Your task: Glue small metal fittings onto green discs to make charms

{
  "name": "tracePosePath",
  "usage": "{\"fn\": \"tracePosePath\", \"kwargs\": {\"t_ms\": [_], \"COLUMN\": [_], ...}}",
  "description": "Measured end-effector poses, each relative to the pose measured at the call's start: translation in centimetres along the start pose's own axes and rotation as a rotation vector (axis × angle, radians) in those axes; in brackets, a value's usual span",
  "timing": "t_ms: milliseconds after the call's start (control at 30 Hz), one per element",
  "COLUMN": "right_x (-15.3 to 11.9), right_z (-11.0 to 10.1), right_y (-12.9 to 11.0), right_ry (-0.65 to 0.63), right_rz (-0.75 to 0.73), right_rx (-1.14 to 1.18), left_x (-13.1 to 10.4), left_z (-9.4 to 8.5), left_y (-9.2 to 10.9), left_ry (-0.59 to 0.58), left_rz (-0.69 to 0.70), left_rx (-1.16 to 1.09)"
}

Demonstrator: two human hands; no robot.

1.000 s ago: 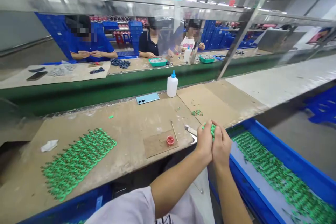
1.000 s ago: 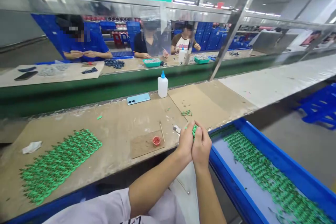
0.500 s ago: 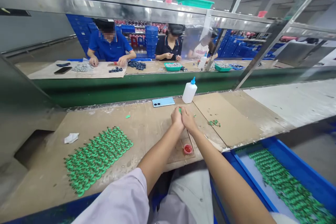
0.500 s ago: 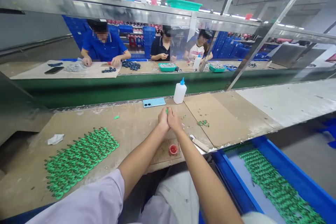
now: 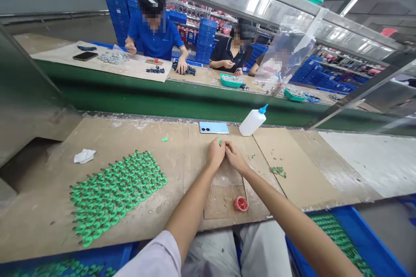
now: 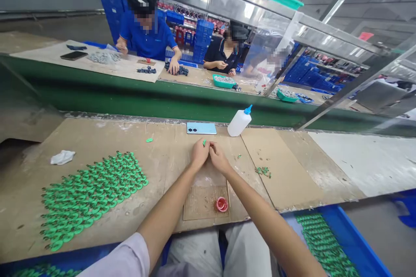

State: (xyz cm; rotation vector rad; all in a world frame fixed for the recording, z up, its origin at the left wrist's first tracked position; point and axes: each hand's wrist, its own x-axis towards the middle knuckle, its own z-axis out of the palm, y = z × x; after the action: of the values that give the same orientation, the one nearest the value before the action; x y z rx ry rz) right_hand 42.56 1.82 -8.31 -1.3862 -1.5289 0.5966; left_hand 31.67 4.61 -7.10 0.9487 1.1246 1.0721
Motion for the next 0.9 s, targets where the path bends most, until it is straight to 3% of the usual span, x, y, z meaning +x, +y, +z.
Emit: {"fn": "tracePosePath", "kwargs": {"t_ms": [100, 167, 333, 400, 500, 600, 900], "right_x": [-0.6, -2.5, -13.0, -17.5, -21.6, -22.1, -19.2], "right_z": [-3.3, -6.5, -13.8, -15.0, -15.2, -15.1, -15.9], "right_y": [-0.5, -0.9, -0.3, 0.7, 2.4, 3.0, 1.7], "right_ry": [-0.083, -0.064, 0.144, 0.274, 0.306, 0.204, -0.019], "right_rz": [-0.041, -0.076, -0.147, -0.224, -0.32, -0.394, -0.536], "right_rx": [-0.053, -0.094, -0.202, -0.333, -0.438, -0.431, -0.514], "left_x": [0.0, -0.1, -1.0, -1.5, -2.3, -3.3, -5.7], "left_z": [-0.4, -0.4, -0.1, -0.1, -0.2, -0.4, -1.7], "left_y": [0.1, 0.0, -0.1, 0.1, 0.7, 1.3, 2.5], "left_ry": [-0.071, -0.13, -0.273, -0.303, -0.322, -0.324, -0.263], "left_rz": [0.077, 0.133, 0.279, 0.34, 0.415, 0.458, 0.466], "left_rx": [0.244, 0.444, 0.909, 1.036, 1.162, 1.22, 1.213]}}
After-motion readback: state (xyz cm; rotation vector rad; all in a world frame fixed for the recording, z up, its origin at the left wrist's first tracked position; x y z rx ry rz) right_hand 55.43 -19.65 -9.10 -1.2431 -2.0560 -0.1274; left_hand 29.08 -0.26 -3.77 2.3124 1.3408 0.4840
